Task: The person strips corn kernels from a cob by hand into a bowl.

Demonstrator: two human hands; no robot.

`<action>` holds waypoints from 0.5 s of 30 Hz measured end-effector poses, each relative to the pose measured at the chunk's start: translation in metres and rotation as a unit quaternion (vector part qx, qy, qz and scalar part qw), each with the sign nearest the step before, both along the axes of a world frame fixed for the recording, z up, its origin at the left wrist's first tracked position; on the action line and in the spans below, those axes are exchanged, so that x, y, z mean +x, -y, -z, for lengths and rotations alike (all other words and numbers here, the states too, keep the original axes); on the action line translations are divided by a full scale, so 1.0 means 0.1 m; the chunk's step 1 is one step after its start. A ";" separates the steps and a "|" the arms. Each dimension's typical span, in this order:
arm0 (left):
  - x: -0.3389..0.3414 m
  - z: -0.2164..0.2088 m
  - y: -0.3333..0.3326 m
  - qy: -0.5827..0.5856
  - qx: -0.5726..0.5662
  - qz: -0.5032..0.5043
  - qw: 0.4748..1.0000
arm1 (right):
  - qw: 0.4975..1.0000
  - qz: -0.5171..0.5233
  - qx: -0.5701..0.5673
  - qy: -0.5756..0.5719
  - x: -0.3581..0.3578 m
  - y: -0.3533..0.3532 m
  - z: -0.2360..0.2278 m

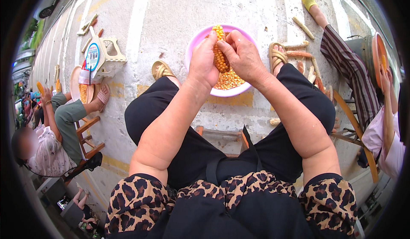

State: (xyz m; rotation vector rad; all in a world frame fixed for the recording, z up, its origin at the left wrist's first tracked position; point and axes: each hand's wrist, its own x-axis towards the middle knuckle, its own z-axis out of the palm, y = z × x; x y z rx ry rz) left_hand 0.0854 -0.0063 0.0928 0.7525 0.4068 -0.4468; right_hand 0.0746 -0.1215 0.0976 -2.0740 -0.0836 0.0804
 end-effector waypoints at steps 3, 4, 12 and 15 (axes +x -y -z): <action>-0.01 0.01 -0.01 -0.003 -0.007 -0.011 1.000 | 0.999 0.003 0.021 0.036 -0.03 -0.03 0.00; -0.01 0.01 -0.01 0.000 -0.003 -0.008 1.000 | 0.999 -0.004 0.017 0.040 -0.02 -0.01 -0.01; -0.05 0.00 -0.01 0.012 0.020 0.003 1.000 | 0.996 -0.004 -0.056 0.063 -0.03 -0.01 0.03; -0.04 0.07 -0.01 0.029 0.022 0.003 0.999 | 0.996 0.012 -0.021 0.090 -0.01 0.00 0.08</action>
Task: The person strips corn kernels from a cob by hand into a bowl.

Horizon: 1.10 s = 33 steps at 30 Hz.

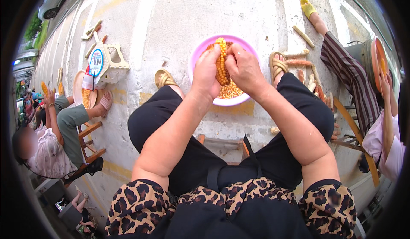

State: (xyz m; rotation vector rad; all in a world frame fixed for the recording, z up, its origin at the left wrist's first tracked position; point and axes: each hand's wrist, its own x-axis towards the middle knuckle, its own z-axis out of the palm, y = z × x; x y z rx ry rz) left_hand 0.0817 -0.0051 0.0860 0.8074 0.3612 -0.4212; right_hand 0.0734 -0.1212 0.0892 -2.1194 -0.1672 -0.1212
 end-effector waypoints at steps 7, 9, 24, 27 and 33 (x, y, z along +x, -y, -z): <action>-0.04 -0.02 0.02 0.005 0.012 -0.004 1.000 | 0.987 0.049 0.105 -0.110 0.01 -0.01 -0.07; -0.04 -0.09 0.05 0.006 0.001 -0.007 1.000 | 0.987 0.037 0.119 -0.101 0.04 0.02 -0.08; -0.09 -0.10 0.00 0.012 0.006 0.014 1.000 | 0.988 0.044 0.093 -0.118 0.04 0.03 -0.18; -0.09 -0.16 0.02 0.004 -0.014 0.005 1.000 | 0.993 0.039 0.079 -0.084 0.04 0.01 -0.20; -0.11 -0.21 0.02 0.010 -0.007 0.001 1.000 | 0.998 0.019 0.022 -0.047 -0.01 0.00 -0.19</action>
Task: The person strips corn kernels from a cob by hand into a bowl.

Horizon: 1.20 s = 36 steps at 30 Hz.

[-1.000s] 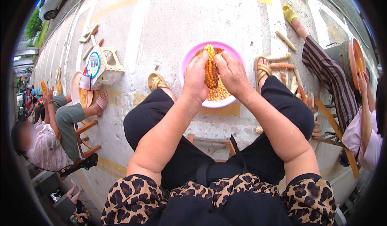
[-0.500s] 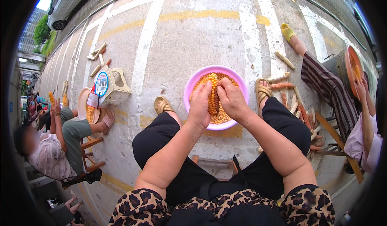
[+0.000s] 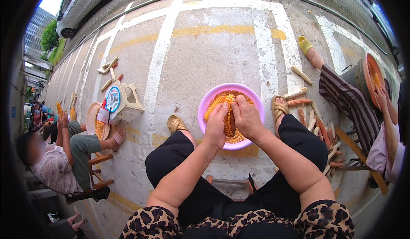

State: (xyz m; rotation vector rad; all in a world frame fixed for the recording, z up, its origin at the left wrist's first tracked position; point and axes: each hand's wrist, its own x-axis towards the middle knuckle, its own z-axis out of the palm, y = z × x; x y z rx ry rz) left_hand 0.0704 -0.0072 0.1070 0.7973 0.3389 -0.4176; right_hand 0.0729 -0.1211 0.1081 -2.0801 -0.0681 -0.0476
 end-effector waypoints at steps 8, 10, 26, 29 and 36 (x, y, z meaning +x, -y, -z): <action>0.00 -0.02 -0.03 0.004 0.028 0.009 1.000 | 0.980 0.037 0.173 -0.087 0.02 0.06 0.11; -0.02 -0.01 -0.04 0.008 0.037 0.022 0.999 | 0.984 0.048 0.151 -0.085 0.03 0.04 0.04; -0.03 0.04 -0.09 0.021 0.035 0.041 0.998 | 0.995 0.028 0.091 0.001 -0.03 -0.01 0.03; -0.01 -0.03 -0.08 0.010 0.027 0.029 0.999 | 0.994 0.030 0.101 0.034 -0.02 -0.05 0.09; -0.01 0.13 -0.16 0.070 0.107 0.070 0.989 | 0.952 0.056 0.269 -0.137 0.10 -0.01 0.05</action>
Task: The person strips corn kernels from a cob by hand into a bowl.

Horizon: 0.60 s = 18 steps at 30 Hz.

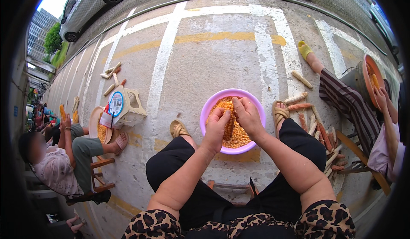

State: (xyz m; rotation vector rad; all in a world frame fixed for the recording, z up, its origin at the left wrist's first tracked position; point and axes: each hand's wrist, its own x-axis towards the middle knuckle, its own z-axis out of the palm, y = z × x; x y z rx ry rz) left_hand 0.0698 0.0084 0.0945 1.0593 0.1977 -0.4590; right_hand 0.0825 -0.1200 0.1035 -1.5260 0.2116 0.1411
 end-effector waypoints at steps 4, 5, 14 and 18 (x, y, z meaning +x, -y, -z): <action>-0.02 -0.04 0.05 0.006 0.002 0.011 1.000 | 1.000 0.017 -0.006 0.013 -0.02 0.00 0.11; -0.03 -0.04 0.05 0.008 0.001 0.011 1.000 | 1.000 0.016 -0.003 0.011 -0.02 -0.01 0.09; -0.01 -0.13 0.06 -0.016 -0.012 -0.011 1.000 | 0.983 0.027 -0.133 0.123 -0.08 -0.04 0.09; 0.00 -0.09 0.03 0.002 0.004 -0.008 1.000 | 0.996 -0.013 0.068 -0.054 -0.01 0.03 -0.08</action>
